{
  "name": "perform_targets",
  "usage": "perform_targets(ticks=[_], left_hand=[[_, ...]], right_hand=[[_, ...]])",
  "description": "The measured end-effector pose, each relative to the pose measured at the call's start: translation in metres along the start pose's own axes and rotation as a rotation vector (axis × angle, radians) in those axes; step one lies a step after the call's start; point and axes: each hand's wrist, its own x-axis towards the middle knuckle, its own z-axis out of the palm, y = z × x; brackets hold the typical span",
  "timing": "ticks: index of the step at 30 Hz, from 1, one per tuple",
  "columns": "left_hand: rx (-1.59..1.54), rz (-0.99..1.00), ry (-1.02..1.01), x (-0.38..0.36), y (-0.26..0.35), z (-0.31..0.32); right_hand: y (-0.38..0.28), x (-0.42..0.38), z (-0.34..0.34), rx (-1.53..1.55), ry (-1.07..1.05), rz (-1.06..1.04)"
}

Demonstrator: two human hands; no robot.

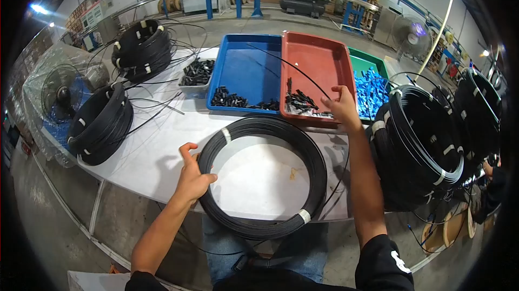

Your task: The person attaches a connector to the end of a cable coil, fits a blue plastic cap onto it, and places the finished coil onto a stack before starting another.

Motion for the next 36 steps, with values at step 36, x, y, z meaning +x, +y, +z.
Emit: perform_targets(ticks=[36], left_hand=[[0.299, 0.279, -0.853, 0.111, 0.036, 0.037]], right_hand=[[-0.053, -0.028, 0.022, -0.037, -0.257, -0.244]])
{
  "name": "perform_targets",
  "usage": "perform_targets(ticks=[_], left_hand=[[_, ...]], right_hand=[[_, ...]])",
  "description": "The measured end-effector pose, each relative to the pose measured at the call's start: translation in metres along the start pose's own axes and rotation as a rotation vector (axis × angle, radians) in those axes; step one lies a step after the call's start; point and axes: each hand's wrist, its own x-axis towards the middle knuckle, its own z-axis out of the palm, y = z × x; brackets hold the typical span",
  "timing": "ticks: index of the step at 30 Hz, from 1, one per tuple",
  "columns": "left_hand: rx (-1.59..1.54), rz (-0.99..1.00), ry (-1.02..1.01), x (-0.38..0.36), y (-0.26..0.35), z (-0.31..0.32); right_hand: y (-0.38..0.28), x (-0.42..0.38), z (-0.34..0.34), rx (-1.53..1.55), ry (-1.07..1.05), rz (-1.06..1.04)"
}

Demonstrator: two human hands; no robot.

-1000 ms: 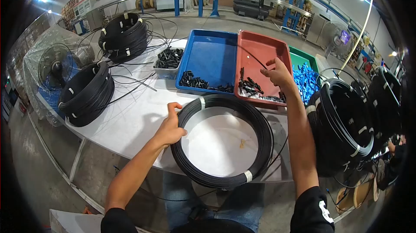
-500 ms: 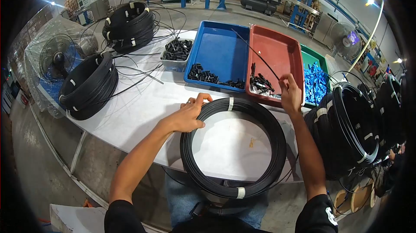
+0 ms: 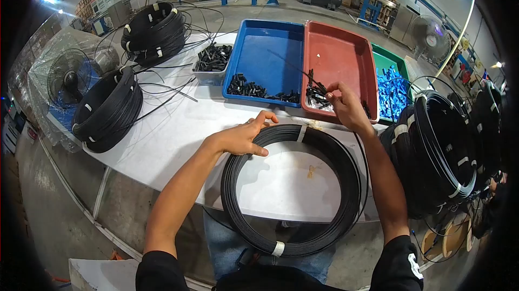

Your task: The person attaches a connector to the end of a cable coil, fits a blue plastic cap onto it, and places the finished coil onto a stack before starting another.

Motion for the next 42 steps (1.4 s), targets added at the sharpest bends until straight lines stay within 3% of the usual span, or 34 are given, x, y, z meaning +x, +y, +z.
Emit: perform_targets(ticks=[4, 7, 10, 12, 13, 15, 16, 20, 23, 25, 28, 30, 31, 33, 34, 39, 42], left_hand=[[0.116, -0.004, 0.031, 0.002, 0.002, 0.002], [0.198, 0.002, 0.051, 0.004, 0.004, 0.005], [0.247, -0.076, 0.045, 0.001, 0.014, 0.005], [0.250, -0.058, 0.025, 0.002, 0.012, 0.004], [0.251, -0.056, 0.021, 0.004, 0.005, 0.005], [0.058, 0.093, 0.015, 0.007, -0.014, 0.005], [0.100, 0.099, 0.042, 0.006, -0.012, 0.006], [0.083, -0.021, 0.041, 0.000, 0.003, 0.005], [0.028, 0.043, 0.058, -0.001, -0.006, 0.006], [-0.005, -0.013, 0.052, -0.002, -0.005, 0.009], [-0.046, 0.039, 0.070, 0.002, -0.013, 0.011], [0.022, 0.214, 0.244, 0.001, -0.012, 0.015], [0.027, 0.211, 0.247, -0.001, -0.008, 0.011], [0.085, 0.231, 0.447, -0.010, 0.002, 0.005], [0.062, 0.278, 0.595, -0.007, 0.001, 0.004], [0.316, 0.182, 0.996, 0.013, -0.033, -0.069], [0.691, 0.112, 0.953, 0.021, -0.031, -0.101]], right_hand=[[-0.004, 0.017, -0.007, 0.244, -0.167, 0.201], [-0.019, 0.044, -0.011, 0.356, -0.232, 0.221], [-0.031, 0.093, -0.012, 0.300, -0.332, 0.341], [-0.044, 0.108, -0.008, -0.075, -0.161, 0.238], [-0.049, 0.105, 0.001, -0.075, -0.157, 0.241], [-0.058, 0.092, 0.024, -0.046, 0.149, 0.145], [-0.057, 0.081, 0.034, -0.227, 0.238, -0.001], [-0.052, 0.041, 0.057, -0.226, 0.147, 0.021], [-0.045, 0.027, 0.056, -0.172, 0.143, -0.122], [-0.032, 0.027, 0.059, 0.102, 0.252, -0.279], [-0.020, 0.020, 0.057, 0.135, 0.230, -0.302], [-0.017, 0.009, 0.055, 0.158, 0.139, -0.254], [-0.013, 0.011, 0.055, 0.163, 0.139, -0.258], [-0.003, 0.012, 0.054, 0.165, 0.020, -0.279], [0.005, 0.015, 0.060, 0.223, 0.068, -0.338], [0.008, 0.012, 0.063, 0.238, 0.097, -0.297], [0.005, 0.009, 0.059, 0.031, 0.188, -0.422]])
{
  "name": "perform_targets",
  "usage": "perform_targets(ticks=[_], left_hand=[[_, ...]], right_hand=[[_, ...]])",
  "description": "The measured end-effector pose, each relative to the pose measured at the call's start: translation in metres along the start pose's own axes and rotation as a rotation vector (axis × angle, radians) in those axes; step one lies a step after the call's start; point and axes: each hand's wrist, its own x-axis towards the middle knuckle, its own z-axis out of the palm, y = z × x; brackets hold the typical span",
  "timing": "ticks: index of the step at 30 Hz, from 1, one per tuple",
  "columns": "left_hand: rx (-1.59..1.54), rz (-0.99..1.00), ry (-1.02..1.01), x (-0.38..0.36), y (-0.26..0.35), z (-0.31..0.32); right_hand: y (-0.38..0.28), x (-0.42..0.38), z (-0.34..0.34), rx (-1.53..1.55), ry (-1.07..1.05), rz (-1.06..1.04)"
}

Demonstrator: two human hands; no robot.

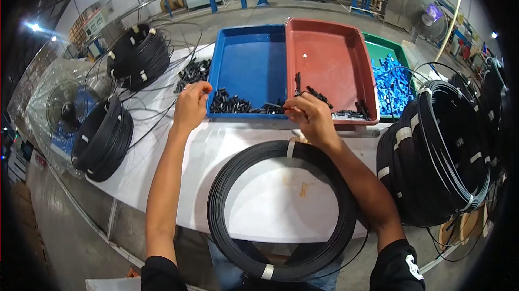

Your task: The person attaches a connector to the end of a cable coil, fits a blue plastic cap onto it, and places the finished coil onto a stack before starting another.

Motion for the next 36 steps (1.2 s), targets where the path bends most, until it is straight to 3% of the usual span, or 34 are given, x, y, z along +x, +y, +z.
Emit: perform_targets(ticks=[1, 3, 5, 7, 9, 11, 12, 15, 19, 23, 25, 29, 31, 34, 36], left_hand=[[-0.004, 0.015, 0.004, 0.009, -0.001, 0.002], [0.018, 0.334, -0.111, 0.023, -0.001, 0.006], [-0.015, 0.320, -0.218, 0.032, 0.006, 0.013], [0.233, -0.103, -0.720, 0.042, 0.027, 0.012], [0.285, -0.114, -0.721, 0.045, 0.027, 0.022], [0.197, 0.028, -0.645, 0.047, 0.018, 0.035], [0.001, 0.196, -0.458, 0.045, 0.020, 0.039], [-0.257, 0.037, -0.432, 0.046, 0.028, 0.042], [-0.125, 0.047, -0.381, 0.052, 0.018, 0.028], [0.068, -0.091, -0.519, 0.052, 0.013, -0.003], [0.291, -0.190, -0.690, 0.052, 0.025, -0.014], [0.412, -0.037, -0.678, 0.041, 0.009, 0.015], [0.406, -0.106, -0.778, 0.045, 0.023, 0.013], [0.096, 0.178, -0.511, 0.040, 0.019, 0.026], [0.016, 0.140, -0.447, 0.042, 0.029, 0.025]], right_hand=[[0.004, -0.001, 0.004, 0.036, 0.061, -0.012], [0.002, 0.000, 0.003, -0.051, 0.150, -0.012], [0.003, 0.000, 0.003, -0.034, 0.165, 0.003], [0.003, -0.001, 0.004, -0.014, 0.170, 0.022], [-0.001, -0.001, 0.004, -0.010, 0.144, 0.036], [-0.007, 0.000, 0.001, -0.009, 0.128, 0.035], [-0.008, 0.001, 0.000, -0.009, 0.119, 0.029], [-0.007, -0.001, 0.001, 0.003, 0.124, -0.036], [-0.006, -0.001, -0.002, -0.024, 0.126, -0.032], [-0.009, 0.001, -0.003, 0.008, 0.145, -0.110], [-0.012, 0.000, -0.005, 0.007, 0.113, -0.065], [-0.012, -0.001, -0.003, 0.000, 0.075, -0.062], [-0.014, -0.001, -0.003, 0.010, 0.069, -0.036], [-0.012, -0.002, 0.000, -0.009, 0.089, -0.056], [-0.010, -0.002, 0.000, -0.026, 0.106, -0.075]])
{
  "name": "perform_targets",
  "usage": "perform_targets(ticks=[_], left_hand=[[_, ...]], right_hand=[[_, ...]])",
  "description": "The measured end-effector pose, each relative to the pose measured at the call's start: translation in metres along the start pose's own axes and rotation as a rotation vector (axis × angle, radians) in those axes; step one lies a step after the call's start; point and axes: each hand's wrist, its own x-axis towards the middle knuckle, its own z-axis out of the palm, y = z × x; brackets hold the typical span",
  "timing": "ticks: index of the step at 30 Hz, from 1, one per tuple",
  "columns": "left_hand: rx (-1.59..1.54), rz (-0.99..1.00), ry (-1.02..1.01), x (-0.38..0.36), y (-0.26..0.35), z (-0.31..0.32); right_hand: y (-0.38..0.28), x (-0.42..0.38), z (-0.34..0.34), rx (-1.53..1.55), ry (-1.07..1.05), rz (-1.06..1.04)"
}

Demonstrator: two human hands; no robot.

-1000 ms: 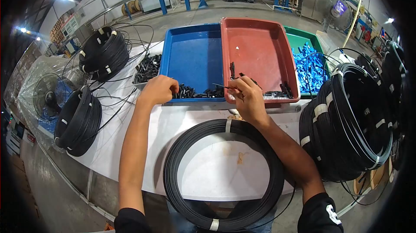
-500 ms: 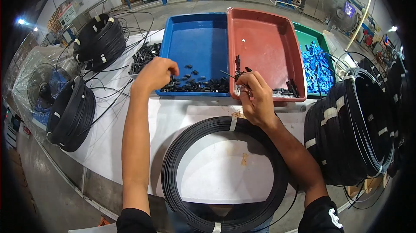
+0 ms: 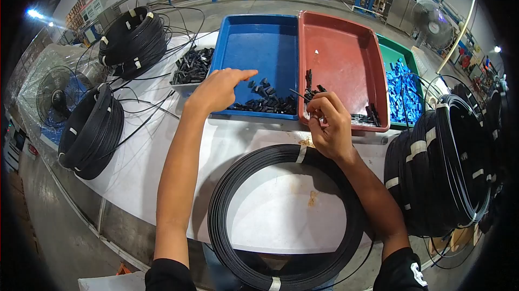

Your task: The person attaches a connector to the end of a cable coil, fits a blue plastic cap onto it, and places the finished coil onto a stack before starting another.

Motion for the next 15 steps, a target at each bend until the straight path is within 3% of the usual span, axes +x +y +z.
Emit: perform_targets(ticks=[5, 7, 13, 14, 15], left_hand=[[0.014, 0.044, 0.089, 0.004, -0.002, -0.005], [-0.006, -0.147, -0.036, 0.002, 0.005, -0.016], [0.074, -0.319, -0.155, -0.002, 0.004, -0.031], [0.075, -0.322, -0.154, -0.002, 0.002, -0.027], [0.077, -0.176, -0.097, -0.001, -0.002, -0.018]], right_hand=[[0.000, -0.001, 0.000, 0.006, -0.007, 0.008], [0.002, -0.001, 0.001, 0.012, -0.003, 0.004], [0.002, -0.001, 0.000, -0.007, -0.009, -0.020], [0.000, 0.000, -0.001, -0.029, -0.006, -0.028], [-0.002, 0.001, -0.001, -0.052, -0.002, -0.038]])
